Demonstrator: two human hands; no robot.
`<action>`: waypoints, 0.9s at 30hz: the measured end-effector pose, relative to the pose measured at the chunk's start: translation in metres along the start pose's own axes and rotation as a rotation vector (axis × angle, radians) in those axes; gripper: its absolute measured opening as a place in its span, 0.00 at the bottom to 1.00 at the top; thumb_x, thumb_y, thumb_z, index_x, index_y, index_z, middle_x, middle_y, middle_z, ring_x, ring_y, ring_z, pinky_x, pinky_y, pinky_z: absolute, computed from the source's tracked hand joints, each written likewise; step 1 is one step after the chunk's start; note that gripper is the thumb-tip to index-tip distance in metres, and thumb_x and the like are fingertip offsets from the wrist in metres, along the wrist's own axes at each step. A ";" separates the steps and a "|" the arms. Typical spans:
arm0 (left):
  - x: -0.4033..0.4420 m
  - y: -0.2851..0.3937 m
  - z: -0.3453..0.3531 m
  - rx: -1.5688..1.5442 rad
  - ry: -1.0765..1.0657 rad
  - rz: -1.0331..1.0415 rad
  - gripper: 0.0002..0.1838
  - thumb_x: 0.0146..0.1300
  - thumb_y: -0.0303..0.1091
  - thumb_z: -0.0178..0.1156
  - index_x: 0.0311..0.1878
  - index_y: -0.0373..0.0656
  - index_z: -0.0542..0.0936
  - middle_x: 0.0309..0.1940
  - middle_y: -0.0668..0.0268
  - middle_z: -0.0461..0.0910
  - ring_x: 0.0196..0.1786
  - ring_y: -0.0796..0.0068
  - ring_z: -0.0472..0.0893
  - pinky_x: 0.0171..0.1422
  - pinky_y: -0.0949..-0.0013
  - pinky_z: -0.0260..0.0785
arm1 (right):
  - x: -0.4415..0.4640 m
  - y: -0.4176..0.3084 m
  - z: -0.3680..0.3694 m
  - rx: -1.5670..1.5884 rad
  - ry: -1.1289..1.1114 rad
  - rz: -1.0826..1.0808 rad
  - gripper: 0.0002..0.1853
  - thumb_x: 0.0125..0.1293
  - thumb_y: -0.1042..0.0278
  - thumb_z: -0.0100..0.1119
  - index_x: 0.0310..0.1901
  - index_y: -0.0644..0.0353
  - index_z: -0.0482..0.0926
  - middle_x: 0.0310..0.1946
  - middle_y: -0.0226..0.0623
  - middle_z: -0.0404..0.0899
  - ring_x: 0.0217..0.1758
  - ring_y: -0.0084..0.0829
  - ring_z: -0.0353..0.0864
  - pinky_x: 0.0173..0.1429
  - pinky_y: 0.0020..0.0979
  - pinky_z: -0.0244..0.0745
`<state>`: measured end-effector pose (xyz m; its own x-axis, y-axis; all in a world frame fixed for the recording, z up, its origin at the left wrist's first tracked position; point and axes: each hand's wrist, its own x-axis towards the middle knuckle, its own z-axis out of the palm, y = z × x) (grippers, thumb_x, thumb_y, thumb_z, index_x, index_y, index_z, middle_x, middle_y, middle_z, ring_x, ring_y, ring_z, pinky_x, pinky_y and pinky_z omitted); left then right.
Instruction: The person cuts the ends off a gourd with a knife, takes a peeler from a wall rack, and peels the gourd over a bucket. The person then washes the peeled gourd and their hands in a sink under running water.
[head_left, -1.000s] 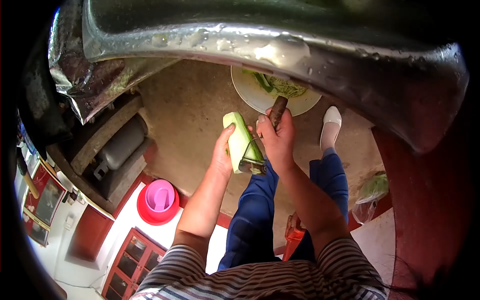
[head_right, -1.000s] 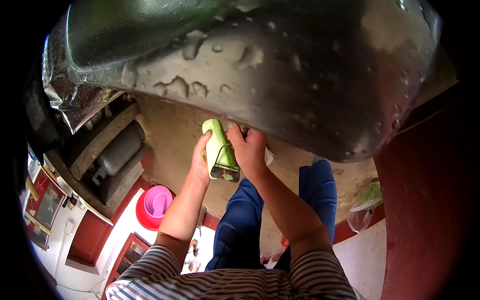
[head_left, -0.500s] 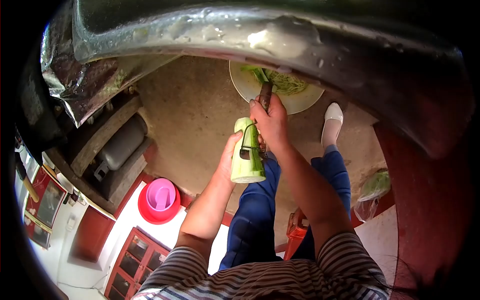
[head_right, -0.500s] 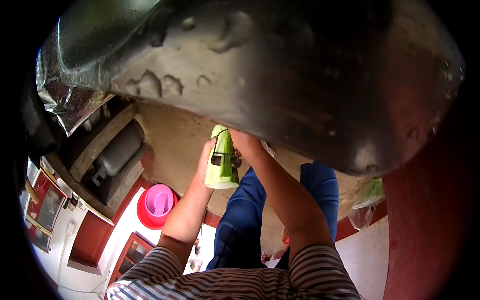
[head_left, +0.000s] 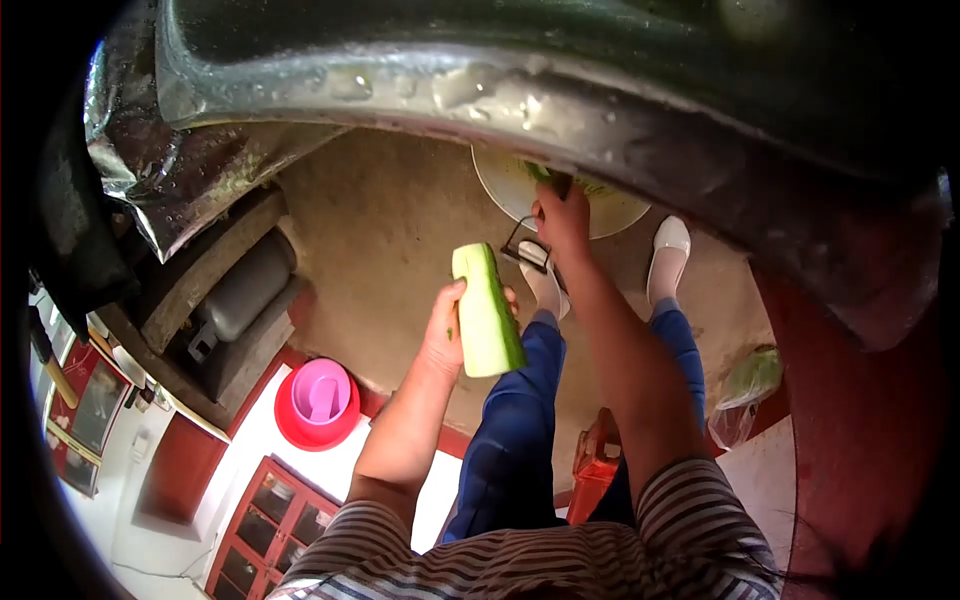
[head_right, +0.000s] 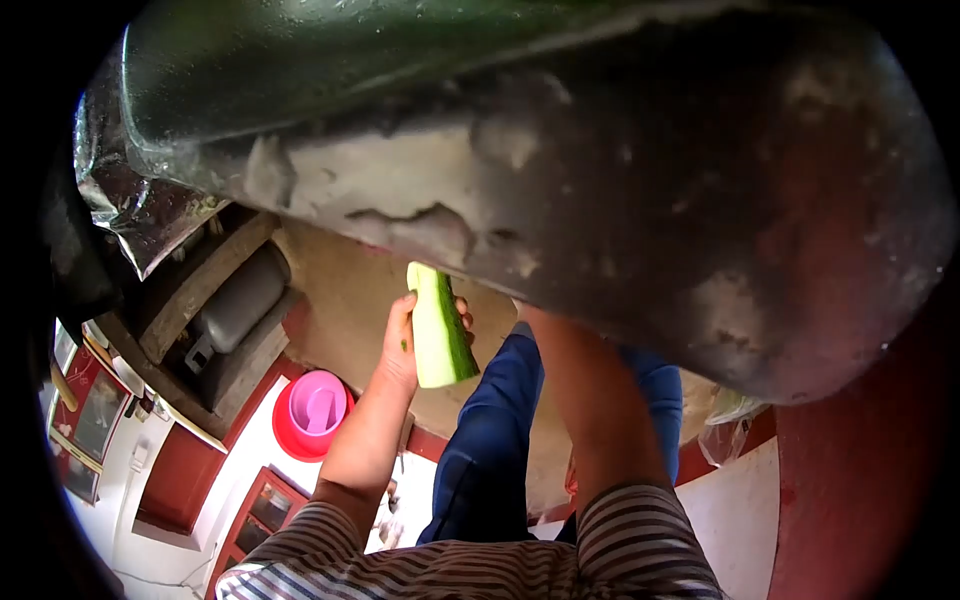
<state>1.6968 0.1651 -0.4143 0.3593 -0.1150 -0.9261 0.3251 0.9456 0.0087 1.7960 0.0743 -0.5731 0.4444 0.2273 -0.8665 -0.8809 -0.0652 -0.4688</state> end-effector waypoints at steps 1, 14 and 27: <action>0.007 0.006 -0.011 0.040 0.028 0.012 0.28 0.55 0.52 0.56 0.51 0.39 0.71 0.41 0.56 0.76 0.42 0.61 0.77 0.45 0.59 0.73 | -0.007 0.002 -0.002 -0.016 -0.014 0.042 0.09 0.57 0.66 0.56 0.28 0.61 0.70 0.14 0.31 0.71 0.13 0.21 0.66 0.15 0.25 0.57; 0.028 -0.001 0.015 -0.028 0.159 0.061 0.24 0.56 0.40 0.57 0.55 0.43 0.68 0.40 0.55 0.76 0.39 0.57 0.79 0.45 0.56 0.76 | -0.097 -0.055 0.002 0.030 -0.020 -0.424 0.07 0.61 0.77 0.55 0.37 0.62 0.67 0.22 0.27 0.70 0.22 0.17 0.71 0.26 0.21 0.67; 0.032 -0.019 0.022 -0.075 0.187 0.162 0.28 0.58 0.50 0.58 0.55 0.40 0.70 0.42 0.56 0.77 0.41 0.60 0.79 0.47 0.58 0.74 | -0.095 -0.052 -0.008 0.037 0.035 -0.429 0.06 0.60 0.77 0.54 0.37 0.63 0.67 0.23 0.28 0.69 0.23 0.18 0.70 0.27 0.23 0.67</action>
<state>1.7215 0.1371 -0.4355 0.2311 0.0917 -0.9686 0.2079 0.9679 0.1412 1.8012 0.0486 -0.4679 0.7765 0.1933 -0.5997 -0.6198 0.0630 -0.7822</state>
